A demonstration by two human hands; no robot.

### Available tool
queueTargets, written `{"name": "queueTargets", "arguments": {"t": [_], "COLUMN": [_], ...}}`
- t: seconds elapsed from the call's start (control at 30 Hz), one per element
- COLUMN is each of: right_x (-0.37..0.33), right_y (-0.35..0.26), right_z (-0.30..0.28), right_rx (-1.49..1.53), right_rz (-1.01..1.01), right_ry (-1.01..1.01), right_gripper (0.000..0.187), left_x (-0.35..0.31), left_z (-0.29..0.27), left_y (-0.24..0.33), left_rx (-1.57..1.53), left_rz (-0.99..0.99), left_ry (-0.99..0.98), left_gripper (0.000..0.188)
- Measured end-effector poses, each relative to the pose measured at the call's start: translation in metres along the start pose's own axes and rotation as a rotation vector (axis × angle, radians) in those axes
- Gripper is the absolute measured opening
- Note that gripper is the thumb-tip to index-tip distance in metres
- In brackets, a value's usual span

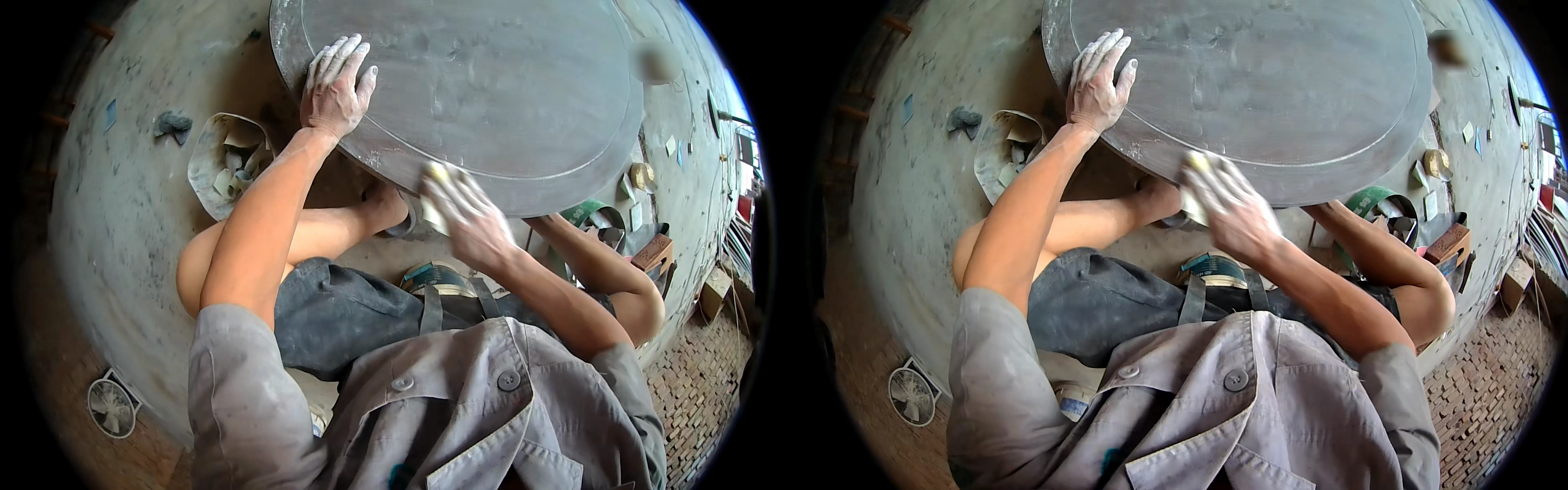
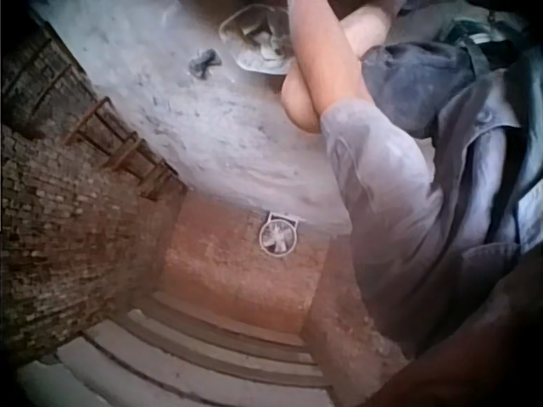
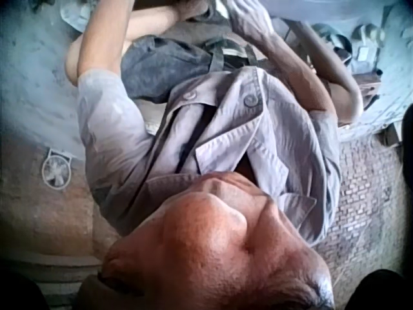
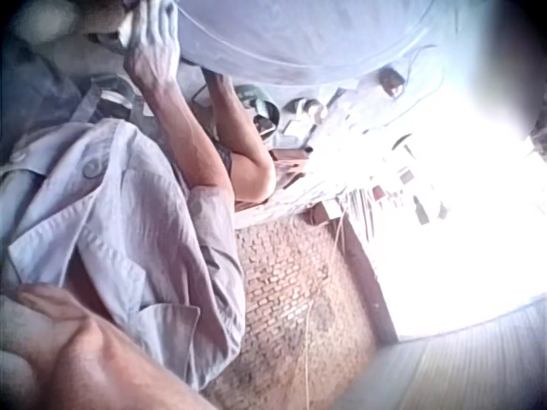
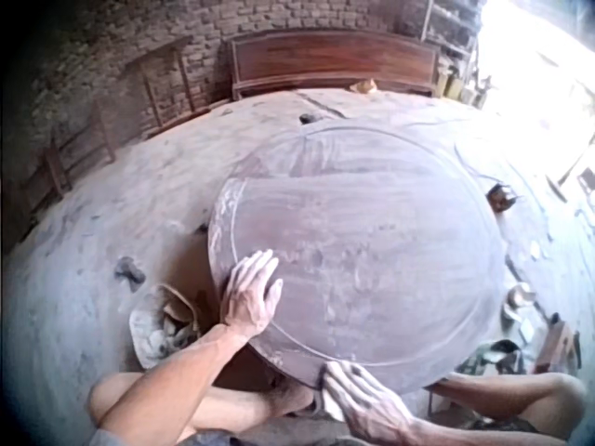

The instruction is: The person sits on the floor and wipes the surface of a large round metal object using a white cloth. The person repeatedly rubs the surface in circular and linear motions, occasionally adjusting the cloth and repositioning their hands to reach different areas of the object.

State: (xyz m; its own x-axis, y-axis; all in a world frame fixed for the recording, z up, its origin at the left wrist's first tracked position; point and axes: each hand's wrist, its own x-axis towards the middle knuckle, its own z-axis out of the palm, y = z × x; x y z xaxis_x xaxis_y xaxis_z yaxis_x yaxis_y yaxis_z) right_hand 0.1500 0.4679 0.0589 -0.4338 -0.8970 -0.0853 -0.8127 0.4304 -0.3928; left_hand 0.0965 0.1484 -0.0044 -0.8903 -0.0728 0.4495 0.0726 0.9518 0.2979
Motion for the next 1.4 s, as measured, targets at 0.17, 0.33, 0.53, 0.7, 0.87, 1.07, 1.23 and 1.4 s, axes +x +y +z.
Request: {"name": "queueTargets", "arguments": {"t": [0.17,0.33,0.53,0.7,0.87,1.07,1.23,1.4], "right_x": [-0.020,0.056,-0.007,0.084,-0.010,0.086,0.054,0.072], "right_y": [-0.004,-0.032,-0.009,-0.039,-0.008,-0.037,-0.034,-0.040], "right_z": [0.000,0.008,0.002,0.020,0.005,0.016,0.021,0.018], "right_rx": [-0.006,-0.011,0.001,0.023,0.013,-0.002,-0.054,-0.068], "right_rz": [0.108,-0.016,0.102,-0.017,0.081,-0.016,-0.036,0.015], "right_ry": [0.042,0.074,0.075,0.169,-0.003,0.208,0.135,0.126], "right_gripper": [0.065,0.065,0.064,0.064,0.065,0.063,0.067,0.069], "left_x": [0.004,0.003,0.005,0.008,0.002,0.003,0.015,0.087], "left_z": [0.003,0.003,-0.001,0.002,-0.001,0.002,-0.036,-0.183], "left_y": [0.008,0.003,0.006,0.003,0.005,0.005,-0.019,0.045], "left_rx": [0.007,0.009,0.008,-0.018,0.005,-0.003,-0.035,-0.323], "left_rz": [0.009,0.021,0.020,0.042,0.014,0.036,-0.028,-0.469], "left_ry": [0.014,0.009,0.023,0.048,0.028,0.025,-0.157,0.144], "left_gripper": [0.044,0.044,0.043,0.043,0.043,0.043,0.043,0.029]}}
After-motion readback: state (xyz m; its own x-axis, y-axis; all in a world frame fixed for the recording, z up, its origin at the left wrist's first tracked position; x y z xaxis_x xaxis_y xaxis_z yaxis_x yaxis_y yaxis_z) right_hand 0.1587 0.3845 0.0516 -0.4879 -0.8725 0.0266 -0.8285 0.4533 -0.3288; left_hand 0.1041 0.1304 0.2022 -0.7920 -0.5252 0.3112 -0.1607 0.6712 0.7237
